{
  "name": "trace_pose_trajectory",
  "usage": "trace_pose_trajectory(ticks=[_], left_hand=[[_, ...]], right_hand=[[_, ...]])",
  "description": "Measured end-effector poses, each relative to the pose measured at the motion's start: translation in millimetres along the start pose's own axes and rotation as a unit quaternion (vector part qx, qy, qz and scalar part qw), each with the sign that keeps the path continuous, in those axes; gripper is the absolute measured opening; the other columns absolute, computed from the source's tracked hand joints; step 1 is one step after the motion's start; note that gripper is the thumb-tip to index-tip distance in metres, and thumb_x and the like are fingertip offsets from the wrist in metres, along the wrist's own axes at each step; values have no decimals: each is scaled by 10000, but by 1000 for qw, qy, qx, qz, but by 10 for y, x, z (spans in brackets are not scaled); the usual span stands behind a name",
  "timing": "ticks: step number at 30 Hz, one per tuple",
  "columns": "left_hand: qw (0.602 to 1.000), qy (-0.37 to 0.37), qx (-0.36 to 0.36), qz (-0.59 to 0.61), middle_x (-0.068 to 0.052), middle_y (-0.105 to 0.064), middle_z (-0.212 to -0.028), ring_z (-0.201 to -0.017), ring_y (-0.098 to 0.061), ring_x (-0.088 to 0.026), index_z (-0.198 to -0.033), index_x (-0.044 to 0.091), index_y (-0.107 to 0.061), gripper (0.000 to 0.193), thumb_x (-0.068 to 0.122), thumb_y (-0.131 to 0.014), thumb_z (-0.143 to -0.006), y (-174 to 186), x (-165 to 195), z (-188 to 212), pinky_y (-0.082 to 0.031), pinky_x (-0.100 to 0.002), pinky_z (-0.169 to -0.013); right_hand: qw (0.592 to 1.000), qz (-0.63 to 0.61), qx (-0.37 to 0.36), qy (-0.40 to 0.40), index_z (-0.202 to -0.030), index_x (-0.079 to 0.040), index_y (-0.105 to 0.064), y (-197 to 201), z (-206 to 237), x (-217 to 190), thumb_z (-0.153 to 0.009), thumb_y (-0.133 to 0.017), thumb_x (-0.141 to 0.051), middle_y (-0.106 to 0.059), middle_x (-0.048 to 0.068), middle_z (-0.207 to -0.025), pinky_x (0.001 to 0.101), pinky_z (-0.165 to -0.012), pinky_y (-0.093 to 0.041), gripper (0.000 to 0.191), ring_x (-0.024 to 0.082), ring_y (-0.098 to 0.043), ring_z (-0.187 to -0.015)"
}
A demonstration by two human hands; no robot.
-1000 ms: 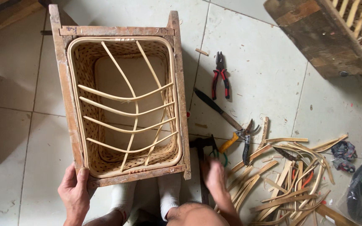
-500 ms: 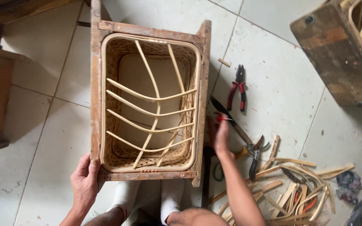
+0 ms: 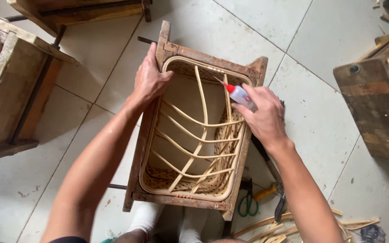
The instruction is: The person sits on the floor with a bamboo basket held in a wooden frame. They squeeze glue from a bottle along the basket rim, tuck and press bamboo strips into the rim, tap strips with a hammer, trim with a knife and pliers, and rotate the basket to glue and secure further strips.
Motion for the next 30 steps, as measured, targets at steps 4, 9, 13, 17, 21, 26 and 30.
trace_pose_trajectory(ticks=[4, 9, 13, 17, 21, 26, 30], left_hand=[[999, 42, -10, 3, -168, -658, -1357, -1243, -627, -358, -1519, 123, -446, 757, 172, -702, -808, -68, -76, -10, -475, -467, -1076], [1000, -1, 16, 9, -210, -604, -1385, -1276, -577, -386, -1518, 48, -405, 791, 173, -734, -810, -51, -116, -36, -453, -477, -1077], [1000, -11, 15, -17, -240, -575, -1394, -1272, -571, -381, -1531, -21, -342, 847, 176, -741, -809, -104, -160, -82, -437, -484, -1092], [1000, -17, 10, -17, -245, -543, -1432, -1273, -558, -386, -1531, -41, -315, 863, 166, -737, -807, -122, -183, -87, -431, -487, -1083], [1000, -22, 7, -21, -251, -536, -1443, -1271, -558, -391, -1538, -51, -298, 872, 161, -735, -813, -111, -165, -82, -431, -486, -1094], [1000, -8, -2, -16, -241, -542, -1436, -1279, -557, -379, -1545, -39, -285, 878, 158, -738, -818, -125, -168, -79, -428, -493, -1091], [1000, -16, -1, -15, -255, -539, -1433, -1278, -560, -381, -1546, -49, -278, 882, 147, -735, -818, -137, -176, -89, -427, -490, -1101]], right_hand=[[996, 53, 12, 66, -1248, -38, -712, -222, -433, -129, -782, -904, -185, -695, 93, -1069, 424, -873, -487, 525, 267, -646, -984], [989, 112, 14, 95, -1220, -66, -713, -339, -663, -247, -780, -907, -179, -675, 73, -1089, 416, -856, -446, 494, 259, -616, -1016], [987, 124, 18, 104, -1213, -70, -715, -348, -719, -335, -778, -911, -175, -663, 70, -1075, 412, -866, -425, 490, 253, -609, -1018], [986, 130, 23, 106, -1204, -66, -712, -348, -740, -386, -773, -915, -166, -659, 71, -1063, 414, -875, -421, 487, 252, -608, -1012], [984, 135, 31, 116, -1193, -64, -711, -355, -741, -404, -768, -913, -155, -663, 65, -1065, 416, -891, -421, 479, 247, -611, -1020], [981, 148, 38, 115, -1187, -73, -726, -389, -756, -389, -776, -917, -161, -667, 60, -1056, 411, -888, -415, 462, 236, -606, -994], [979, 159, 37, 121, -1198, -77, -728, -428, -783, -386, -769, -918, -167, -666, 62, -1056, 410, -889, -405, 478, 226, -602, -986]])
Point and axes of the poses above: each hand's wrist, its own z-axis away from the middle knuckle, its own y-axis out of the back of the hand, x = y × z, the point moved 5 cm from there along -z, towards the middle knuckle
